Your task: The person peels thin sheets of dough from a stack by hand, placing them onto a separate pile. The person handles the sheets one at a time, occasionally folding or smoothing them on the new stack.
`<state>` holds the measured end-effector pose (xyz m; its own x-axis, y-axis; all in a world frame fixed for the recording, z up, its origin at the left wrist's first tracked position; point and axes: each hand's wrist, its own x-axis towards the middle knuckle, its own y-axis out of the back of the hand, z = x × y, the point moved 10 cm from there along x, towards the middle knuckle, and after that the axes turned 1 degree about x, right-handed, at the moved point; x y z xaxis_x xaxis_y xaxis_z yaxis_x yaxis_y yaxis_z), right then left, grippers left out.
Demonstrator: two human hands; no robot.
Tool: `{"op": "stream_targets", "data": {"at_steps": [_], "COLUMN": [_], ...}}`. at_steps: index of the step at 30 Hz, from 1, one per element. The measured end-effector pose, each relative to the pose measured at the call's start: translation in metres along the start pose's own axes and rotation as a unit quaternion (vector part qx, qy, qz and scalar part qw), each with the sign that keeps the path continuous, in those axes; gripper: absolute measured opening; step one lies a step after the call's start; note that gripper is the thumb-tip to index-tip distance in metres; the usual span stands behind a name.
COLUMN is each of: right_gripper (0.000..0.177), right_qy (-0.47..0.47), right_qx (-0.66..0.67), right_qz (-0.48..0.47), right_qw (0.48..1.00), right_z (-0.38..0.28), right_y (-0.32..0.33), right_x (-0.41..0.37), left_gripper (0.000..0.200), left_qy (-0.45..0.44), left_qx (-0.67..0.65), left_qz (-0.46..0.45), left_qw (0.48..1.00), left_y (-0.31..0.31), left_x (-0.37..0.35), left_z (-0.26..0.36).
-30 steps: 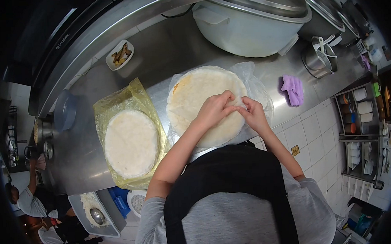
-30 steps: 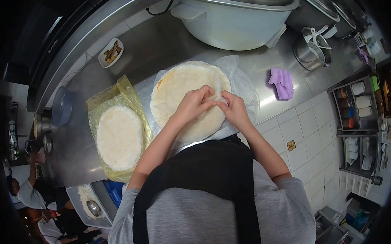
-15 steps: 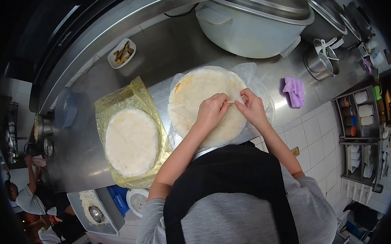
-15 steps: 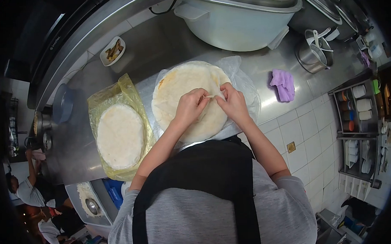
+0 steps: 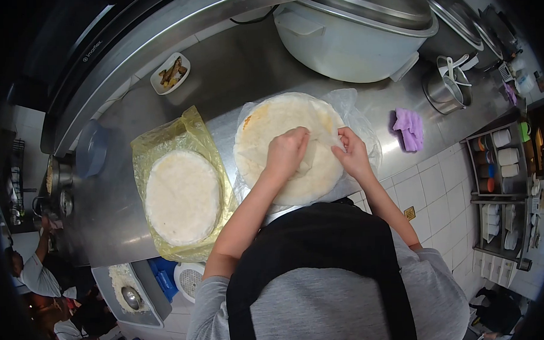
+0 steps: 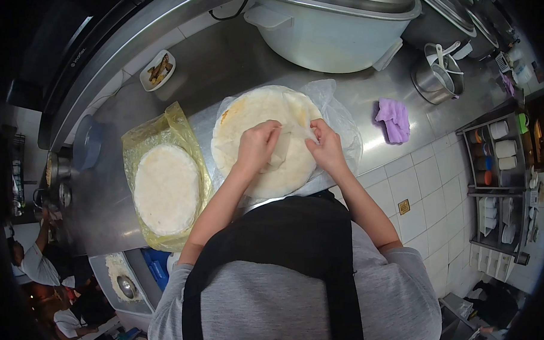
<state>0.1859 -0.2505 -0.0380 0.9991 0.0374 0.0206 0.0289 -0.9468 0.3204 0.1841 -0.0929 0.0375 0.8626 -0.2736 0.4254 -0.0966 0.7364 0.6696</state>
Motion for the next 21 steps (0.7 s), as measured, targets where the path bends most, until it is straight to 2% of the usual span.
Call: {"op": "stream_targets", "data": {"at_steps": [1,2,5,7,9,11,13,14,18,20,21], "right_gripper": [0.029,0.029,0.034,0.029,0.030,0.031,0.026,0.026,0.027,0.027,0.027], "right_qy": [-0.027,-0.026,-0.058,-0.070,-0.037,0.001,-0.020,-0.020,-0.006,0.010,0.019], "right_qx": [0.114,0.114,0.133,-0.077,-0.085,-0.092,0.022,0.022,0.040,0.042,0.045], "right_qz": [-0.008,-0.009,-0.060,-0.020,-0.017,-0.016,-0.012,-0.014,-0.040,-0.048,-0.047], "right_qw": [0.993,0.993,0.988,0.994,0.996,0.996,0.999,0.999,0.998,0.998,0.998], "right_z": [0.012,0.019,0.013,-0.020,-0.016,-0.009,0.006,0.012,0.008,0.000,-0.007], "right_y": [-0.003,-0.001,-0.011,0.000,0.004,0.004,0.002,0.000,-0.007,-0.010,-0.011], "right_x": [0.003,0.007,0.015,0.021,0.032,0.037,0.036,0.035,0.034,0.033,0.032], "left_gripper": [0.009,0.009,0.010,0.010,0.010,0.010,0.011,0.012,0.015,0.023,0.023], "left_qy": [0.060,0.121,0.122,0.130,0.136,0.188,0.213,0.238,0.200,0.027,0.029], "left_qx": [-0.030,-0.060,-0.077,-0.081,-0.083,-0.073,-0.076,-0.082,-0.073,-0.022,-0.022], "left_qz": [0.001,0.003,-0.013,-0.012,-0.012,0.002,0.001,-0.002,-0.033,0.057,0.058], "left_qw": [0.998,0.991,0.989,0.988,0.987,0.979,0.974,0.968,0.976,0.998,0.998], "left_y": [0.006,0.008,0.004,0.004,0.006,0.017,0.023,0.023,0.007,0.017,0.016], "left_x": [-0.002,-0.006,-0.012,-0.011,-0.010,-0.013,-0.016,-0.019,-0.019,-0.005,-0.001], "left_z": [-0.012,-0.024,-0.024,-0.024,-0.024,-0.039,-0.049,-0.054,-0.060,-0.032,-0.027]}}
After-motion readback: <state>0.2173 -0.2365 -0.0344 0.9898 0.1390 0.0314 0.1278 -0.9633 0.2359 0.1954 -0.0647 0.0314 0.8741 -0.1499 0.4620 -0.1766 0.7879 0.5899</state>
